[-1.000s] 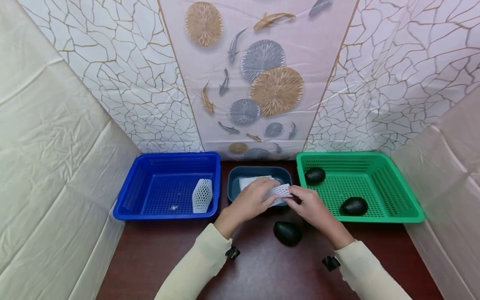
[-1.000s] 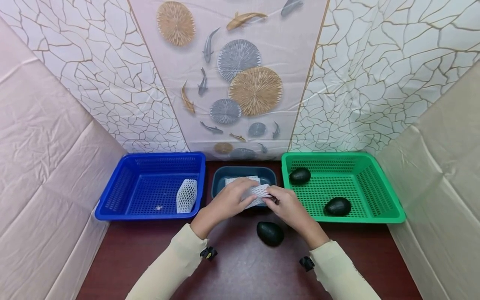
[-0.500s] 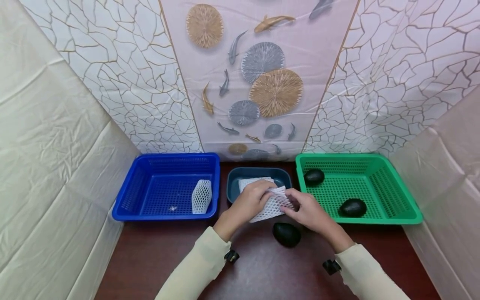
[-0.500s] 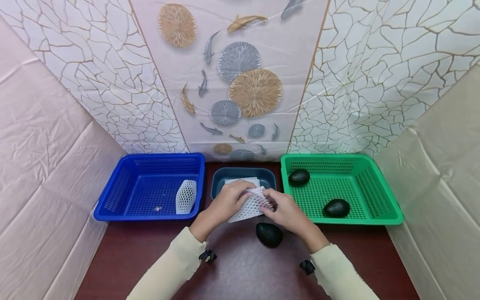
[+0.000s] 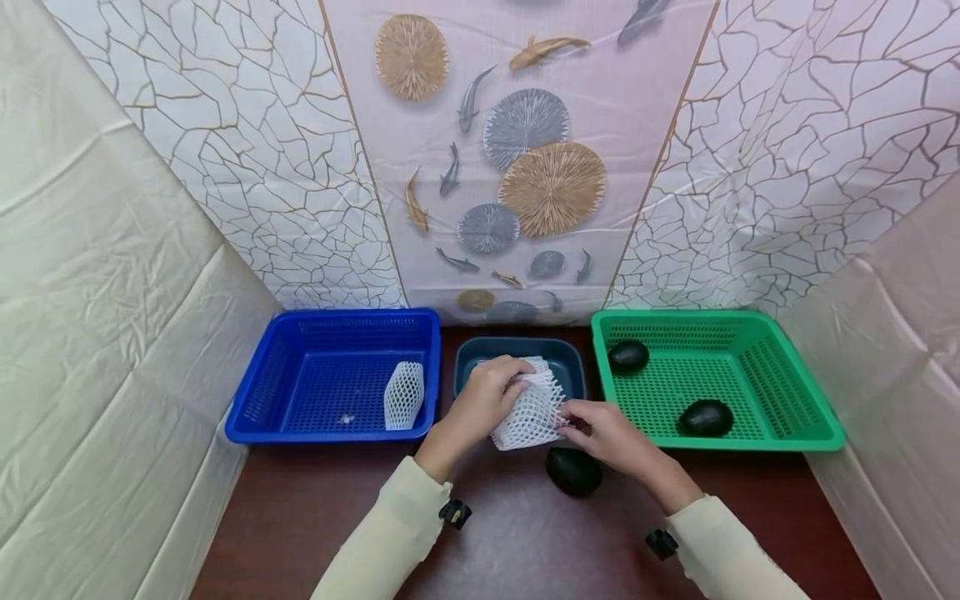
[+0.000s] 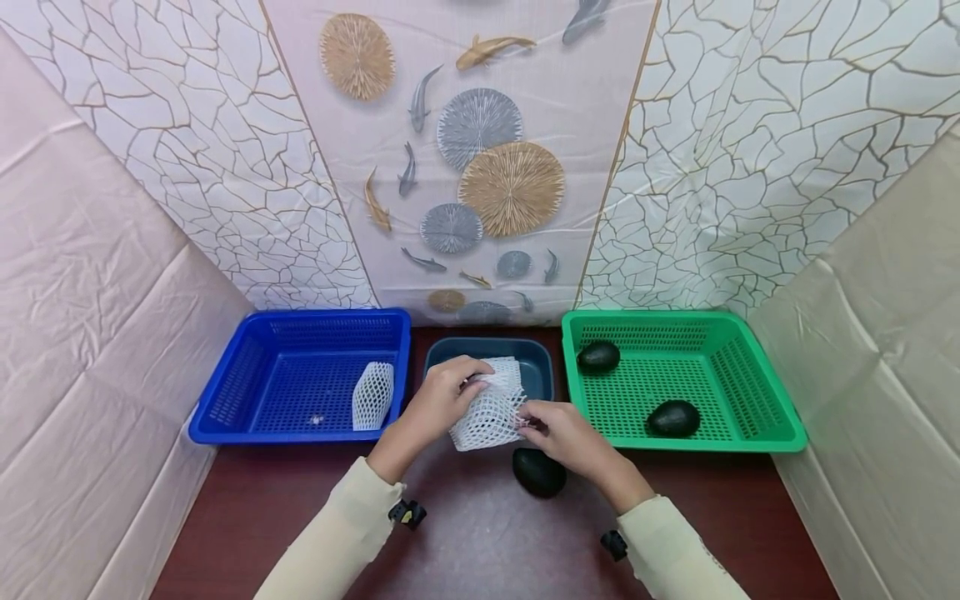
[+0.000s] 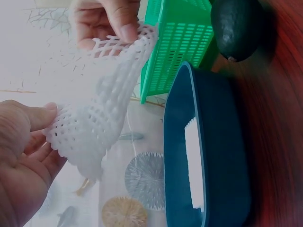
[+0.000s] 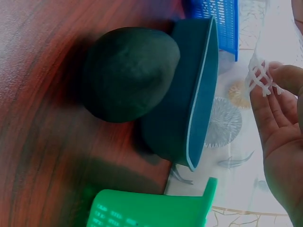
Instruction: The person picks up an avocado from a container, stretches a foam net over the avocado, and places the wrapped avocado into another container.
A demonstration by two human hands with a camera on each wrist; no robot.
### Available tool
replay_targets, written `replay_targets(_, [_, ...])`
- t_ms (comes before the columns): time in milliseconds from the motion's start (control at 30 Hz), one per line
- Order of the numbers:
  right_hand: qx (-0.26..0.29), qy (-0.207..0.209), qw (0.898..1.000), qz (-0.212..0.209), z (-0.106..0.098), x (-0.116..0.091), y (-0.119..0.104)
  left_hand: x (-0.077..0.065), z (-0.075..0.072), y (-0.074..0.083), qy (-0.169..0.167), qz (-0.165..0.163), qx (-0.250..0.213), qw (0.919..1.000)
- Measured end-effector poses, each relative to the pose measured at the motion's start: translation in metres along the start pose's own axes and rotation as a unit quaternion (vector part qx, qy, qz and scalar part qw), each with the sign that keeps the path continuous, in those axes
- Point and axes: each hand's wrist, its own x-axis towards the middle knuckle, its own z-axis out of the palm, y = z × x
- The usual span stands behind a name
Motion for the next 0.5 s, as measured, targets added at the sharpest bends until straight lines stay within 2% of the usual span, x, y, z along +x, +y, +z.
replay_targets(233, [0.006, 0.017, 1.0, -0.007, 0.003, -0.003, 0.004, -0.002, 0.0, -0.003, 0.004, -0.02, -0.01, 0.9997])
replay_targets(400, [-0.014, 0.065, 0.997, -0.042, 0.001, -0.001, 0.001, -0.003, 0.007, -0.004, -0.017, -0.037, -0.006, 0.9992])
replay_targets(500, [-0.032, 0.098, 0.993, -0.061, -0.002, 0.003, -0.003, -0.005, 0.01, -0.002, -0.018, -0.037, 0.006, 0.9991])
